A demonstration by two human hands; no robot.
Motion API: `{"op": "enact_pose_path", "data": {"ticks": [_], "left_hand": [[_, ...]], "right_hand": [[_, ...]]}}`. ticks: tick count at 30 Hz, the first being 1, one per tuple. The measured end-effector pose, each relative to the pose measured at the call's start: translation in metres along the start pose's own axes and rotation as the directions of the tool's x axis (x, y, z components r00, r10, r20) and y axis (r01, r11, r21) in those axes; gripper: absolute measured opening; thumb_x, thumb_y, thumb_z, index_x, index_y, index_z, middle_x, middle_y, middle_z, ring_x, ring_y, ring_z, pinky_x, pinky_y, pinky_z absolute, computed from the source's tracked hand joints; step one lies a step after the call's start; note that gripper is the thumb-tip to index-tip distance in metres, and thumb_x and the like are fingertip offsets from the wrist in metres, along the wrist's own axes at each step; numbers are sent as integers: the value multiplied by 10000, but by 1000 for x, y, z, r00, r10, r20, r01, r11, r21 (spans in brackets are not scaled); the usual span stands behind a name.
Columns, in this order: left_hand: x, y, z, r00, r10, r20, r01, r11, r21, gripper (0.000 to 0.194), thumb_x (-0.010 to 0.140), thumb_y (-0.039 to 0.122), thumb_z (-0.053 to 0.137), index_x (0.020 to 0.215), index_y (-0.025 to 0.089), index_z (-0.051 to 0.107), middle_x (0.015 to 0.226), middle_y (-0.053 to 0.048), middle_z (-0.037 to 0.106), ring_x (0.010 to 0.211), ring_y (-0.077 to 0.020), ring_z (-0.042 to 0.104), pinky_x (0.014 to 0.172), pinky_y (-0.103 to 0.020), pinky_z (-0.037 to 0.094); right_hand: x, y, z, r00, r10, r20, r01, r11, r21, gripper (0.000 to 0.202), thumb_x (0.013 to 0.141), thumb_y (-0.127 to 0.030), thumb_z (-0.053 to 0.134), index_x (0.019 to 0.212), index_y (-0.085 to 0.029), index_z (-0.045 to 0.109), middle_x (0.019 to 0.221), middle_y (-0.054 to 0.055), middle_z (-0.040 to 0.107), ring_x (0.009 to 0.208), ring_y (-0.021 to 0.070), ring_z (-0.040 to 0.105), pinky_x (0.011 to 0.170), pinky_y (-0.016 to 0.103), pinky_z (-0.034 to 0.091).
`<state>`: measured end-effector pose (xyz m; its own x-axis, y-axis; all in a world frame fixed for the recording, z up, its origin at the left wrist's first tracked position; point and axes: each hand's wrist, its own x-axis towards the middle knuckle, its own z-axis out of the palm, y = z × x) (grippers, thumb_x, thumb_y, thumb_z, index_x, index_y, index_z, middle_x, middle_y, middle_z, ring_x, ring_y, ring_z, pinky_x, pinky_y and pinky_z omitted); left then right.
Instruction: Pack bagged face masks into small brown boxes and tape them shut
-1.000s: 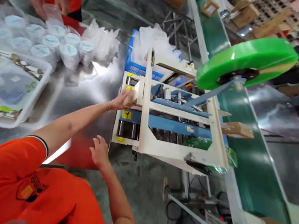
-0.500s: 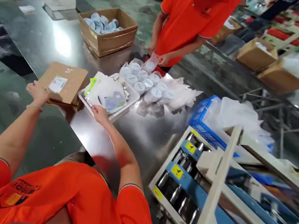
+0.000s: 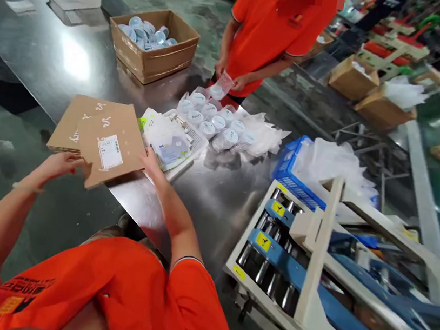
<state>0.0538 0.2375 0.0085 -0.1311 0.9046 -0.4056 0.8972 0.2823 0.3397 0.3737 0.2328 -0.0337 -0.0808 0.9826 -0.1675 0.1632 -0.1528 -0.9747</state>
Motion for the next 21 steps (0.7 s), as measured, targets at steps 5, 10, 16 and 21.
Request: {"op": "enact_pose_path", "data": {"ticks": [5,10,16,21], "left_hand": [[-75,69,26,600,551,-580,-562,806,184,765,988,644,630,1546,121,642,1622,-285,597,1585,-485,481,1281,-667,405],[-119,185,84,340,932,126,-934,318,164,520,1104,556,539,1508,305,748,1442,-150,776,1478,-408,636,1221,-560,478],[-119,255,142,455,662,596,-847,529,59,553,1152,523,437,1162,181,871,916,-116,813,923,-283,773,823,-337,551],[-105,304,140,539,631,558,-815,558,156,624,1153,534,423,990,94,834,746,-94,704,795,-249,686,738,-338,530]], "right_hand": [[-150,6,-151,989,-150,6,139,895,-423,132,900,-341,686,863,-221,646,744,-35,596,715,150,511,713,261,406],[-285,35,-228,983,-143,-118,37,773,-633,227,978,-364,641,893,-204,778,706,10,645,678,175,573,676,281,398],[-312,104,-249,919,-196,-341,-28,832,-553,390,959,-435,700,1246,-204,828,1212,127,811,1112,298,774,959,416,639],[-330,123,-233,935,-288,-207,29,645,-764,569,1007,-421,776,1549,-254,733,1860,153,373,1758,387,280,1388,620,333]]}}
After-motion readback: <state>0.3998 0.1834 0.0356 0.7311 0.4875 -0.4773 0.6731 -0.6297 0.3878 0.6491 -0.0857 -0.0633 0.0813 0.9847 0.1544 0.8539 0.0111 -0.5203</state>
